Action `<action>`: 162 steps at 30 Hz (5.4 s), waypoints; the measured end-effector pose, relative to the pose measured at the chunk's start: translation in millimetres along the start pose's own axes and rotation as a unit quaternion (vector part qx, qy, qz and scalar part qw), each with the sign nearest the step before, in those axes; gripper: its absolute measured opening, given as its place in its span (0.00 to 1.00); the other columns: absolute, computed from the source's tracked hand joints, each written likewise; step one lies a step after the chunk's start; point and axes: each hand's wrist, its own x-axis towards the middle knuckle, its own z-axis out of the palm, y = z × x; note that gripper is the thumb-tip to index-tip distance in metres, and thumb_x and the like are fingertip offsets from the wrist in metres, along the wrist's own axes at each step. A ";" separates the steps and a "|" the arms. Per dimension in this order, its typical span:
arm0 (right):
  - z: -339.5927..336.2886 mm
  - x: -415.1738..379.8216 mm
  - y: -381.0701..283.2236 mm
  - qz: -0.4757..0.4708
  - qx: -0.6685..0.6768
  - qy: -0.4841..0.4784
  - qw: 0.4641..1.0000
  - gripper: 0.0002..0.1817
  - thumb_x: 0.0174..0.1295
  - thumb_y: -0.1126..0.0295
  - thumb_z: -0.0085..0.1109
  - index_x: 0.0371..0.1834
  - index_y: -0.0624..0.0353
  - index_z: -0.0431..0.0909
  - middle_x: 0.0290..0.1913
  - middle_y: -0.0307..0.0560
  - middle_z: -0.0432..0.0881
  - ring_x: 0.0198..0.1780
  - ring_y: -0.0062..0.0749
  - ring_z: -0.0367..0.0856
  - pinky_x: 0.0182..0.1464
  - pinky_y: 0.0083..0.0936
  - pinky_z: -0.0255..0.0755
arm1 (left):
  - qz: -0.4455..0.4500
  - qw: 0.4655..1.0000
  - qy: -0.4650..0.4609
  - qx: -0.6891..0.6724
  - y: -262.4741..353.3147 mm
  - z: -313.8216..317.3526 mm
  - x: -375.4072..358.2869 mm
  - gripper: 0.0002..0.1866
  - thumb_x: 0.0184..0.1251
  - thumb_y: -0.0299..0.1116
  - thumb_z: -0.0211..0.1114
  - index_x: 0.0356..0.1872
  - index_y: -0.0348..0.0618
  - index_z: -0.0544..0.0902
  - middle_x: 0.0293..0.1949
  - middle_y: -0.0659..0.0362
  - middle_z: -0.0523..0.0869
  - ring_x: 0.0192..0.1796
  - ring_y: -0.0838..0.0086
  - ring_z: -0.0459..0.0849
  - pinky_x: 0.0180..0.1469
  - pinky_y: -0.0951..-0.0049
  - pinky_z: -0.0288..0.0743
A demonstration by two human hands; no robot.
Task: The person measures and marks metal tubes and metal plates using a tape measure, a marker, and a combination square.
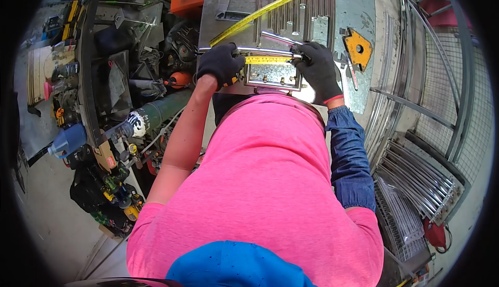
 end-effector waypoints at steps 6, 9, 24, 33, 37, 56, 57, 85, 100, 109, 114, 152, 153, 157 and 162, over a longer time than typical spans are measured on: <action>3.9 2.8 2.6 -0.088 -0.007 0.068 0.994 0.19 0.53 0.75 0.80 0.51 0.54 0.92 0.40 0.46 0.88 0.35 0.36 0.87 0.40 0.33 0.80 | -0.007 1.000 -0.008 -0.005 0.3 -0.7 0.4 0.21 0.64 0.52 0.71 0.45 0.46 0.93 0.42 0.44 0.94 0.46 0.47 0.93 0.52 0.49 0.85; 3.6 1.8 2.8 -0.065 0.000 0.051 0.997 0.20 0.53 0.76 0.79 0.51 0.53 0.92 0.41 0.46 0.88 0.36 0.38 0.87 0.41 0.34 0.80 | -0.008 1.000 -0.010 -0.008 0.8 -1.4 -0.2 0.21 0.65 0.52 0.71 0.45 0.46 0.93 0.42 0.44 0.94 0.47 0.47 0.93 0.52 0.49 0.84; 10.6 3.3 15.1 -0.085 -0.046 0.071 0.993 0.20 0.51 0.76 0.78 0.50 0.53 0.92 0.48 0.51 0.90 0.44 0.49 0.88 0.48 0.41 0.81 | -0.020 1.000 -0.007 -0.009 -1.2 -1.0 -1.6 0.23 0.62 0.56 0.68 0.44 0.47 0.92 0.39 0.47 0.94 0.46 0.49 0.93 0.52 0.52 0.84; 15.5 -4.0 4.5 -0.066 -0.072 0.092 0.991 0.20 0.52 0.79 0.75 0.50 0.54 0.90 0.46 0.48 0.90 0.45 0.51 0.87 0.50 0.41 0.79 | 0.018 0.986 -0.111 -0.124 -37.4 -9.7 15.2 0.22 0.63 0.52 0.70 0.44 0.43 0.93 0.34 0.48 0.93 0.38 0.58 0.94 0.45 0.60 0.86; 17.1 -5.6 4.5 -0.008 -0.081 0.054 0.995 0.25 0.54 0.79 0.77 0.58 0.59 0.88 0.56 0.52 0.90 0.57 0.48 0.89 0.61 0.38 0.82 | 0.007 0.985 -0.121 -0.125 -63.1 -43.7 9.3 0.23 0.62 0.51 0.72 0.42 0.40 0.93 0.34 0.45 0.92 0.39 0.53 0.93 0.46 0.56 0.84; 19.9 -4.3 14.6 0.064 0.058 -0.005 0.996 0.24 0.59 0.86 0.72 0.61 0.61 0.87 0.60 0.46 0.87 0.60 0.31 0.88 0.61 0.27 0.82 | 0.031 0.985 -0.154 -0.064 -116.5 -63.0 34.7 0.20 0.58 0.47 0.74 0.41 0.42 0.95 0.36 0.49 0.95 0.39 0.57 0.94 0.48 0.60 0.85; 19.8 -4.8 12.0 0.069 0.050 -0.001 0.996 0.25 0.59 0.86 0.73 0.61 0.61 0.87 0.61 0.46 0.87 0.60 0.31 0.88 0.61 0.27 0.83 | 0.038 0.985 -0.154 -0.067 -117.4 -63.6 33.9 0.20 0.59 0.48 0.74 0.40 0.40 0.94 0.35 0.48 0.94 0.38 0.57 0.94 0.47 0.60 0.84; 11.1 -2.7 -4.8 0.060 -0.026 0.026 0.998 0.24 0.57 0.80 0.74 0.59 0.59 0.88 0.58 0.50 0.90 0.56 0.41 0.88 0.57 0.33 0.82 | -0.060 0.952 -0.251 -0.164 -109.6 -77.7 39.9 0.19 0.61 0.43 0.75 0.42 0.37 0.92 0.31 0.51 0.93 0.33 0.64 0.93 0.41 0.63 0.84; 16.1 -1.9 1.7 0.022 -0.028 0.063 0.997 0.24 0.50 0.79 0.78 0.54 0.56 0.90 0.56 0.49 0.91 0.53 0.49 0.87 0.55 0.38 0.81 | -0.024 0.962 -0.240 -0.127 -113.4 -78.7 43.2 0.19 0.60 0.45 0.75 0.42 0.38 0.93 0.31 0.52 0.93 0.33 0.66 0.92 0.41 0.65 0.84; 17.8 -3.3 3.9 0.036 -0.017 0.071 0.997 0.24 0.50 0.79 0.78 0.54 0.58 0.90 0.55 0.50 0.91 0.54 0.49 0.87 0.57 0.40 0.81 | -0.007 0.968 -0.235 -0.088 -120.7 -77.6 49.4 0.20 0.57 0.49 0.75 0.40 0.42 0.95 0.34 0.52 0.96 0.38 0.62 0.96 0.48 0.64 0.88; 18.3 -4.0 8.7 0.019 -0.041 0.074 0.996 0.24 0.50 0.78 0.79 0.54 0.59 0.89 0.56 0.51 0.90 0.55 0.50 0.87 0.57 0.40 0.82 | 0.003 0.968 -0.228 -0.105 -126.7 -75.2 48.8 0.21 0.59 0.48 0.76 0.40 0.37 0.94 0.31 0.49 0.93 0.33 0.66 0.92 0.42 0.65 0.83; 14.5 -2.4 6.1 0.055 -0.001 0.034 0.998 0.24 0.54 0.81 0.74 0.58 0.60 0.88 0.58 0.52 0.88 0.59 0.46 0.87 0.60 0.36 0.82 | -0.022 0.956 -0.278 -0.092 -139.4 -64.6 70.6 0.20 0.56 0.47 0.78 0.39 0.38 0.94 0.31 0.51 0.93 0.33 0.66 0.89 0.41 0.63 0.82; 13.2 -3.1 6.9 0.081 -0.007 0.002 0.997 0.24 0.59 0.84 0.71 0.61 0.62 0.86 0.62 0.53 0.86 0.63 0.42 0.87 0.64 0.32 0.83 | -0.021 0.957 -0.278 -0.083 -139.1 -64.0 70.0 0.21 0.56 0.47 0.78 0.40 0.39 0.94 0.32 0.50 0.93 0.34 0.65 0.90 0.42 0.63 0.83; 13.3 -2.9 7.5 0.064 -0.015 0.010 0.998 0.24 0.59 0.85 0.70 0.61 0.62 0.86 0.62 0.53 0.86 0.63 0.41 0.87 0.63 0.31 0.83 | -0.028 0.960 -0.271 -0.069 -137.2 -64.4 65.9 0.22 0.56 0.48 0.78 0.42 0.40 0.94 0.34 0.49 0.94 0.35 0.64 0.91 0.43 0.63 0.84; 14.8 -0.2 1.4 0.093 0.059 0.031 0.993 0.24 0.53 0.79 0.74 0.56 0.58 0.90 0.53 0.50 0.90 0.52 0.45 0.87 0.56 0.38 0.81 | -0.025 0.956 -0.280 -0.089 -141.1 -63.1 65.7 0.21 0.56 0.48 0.78 0.41 0.39 0.94 0.34 0.49 0.94 0.35 0.64 0.90 0.43 0.63 0.84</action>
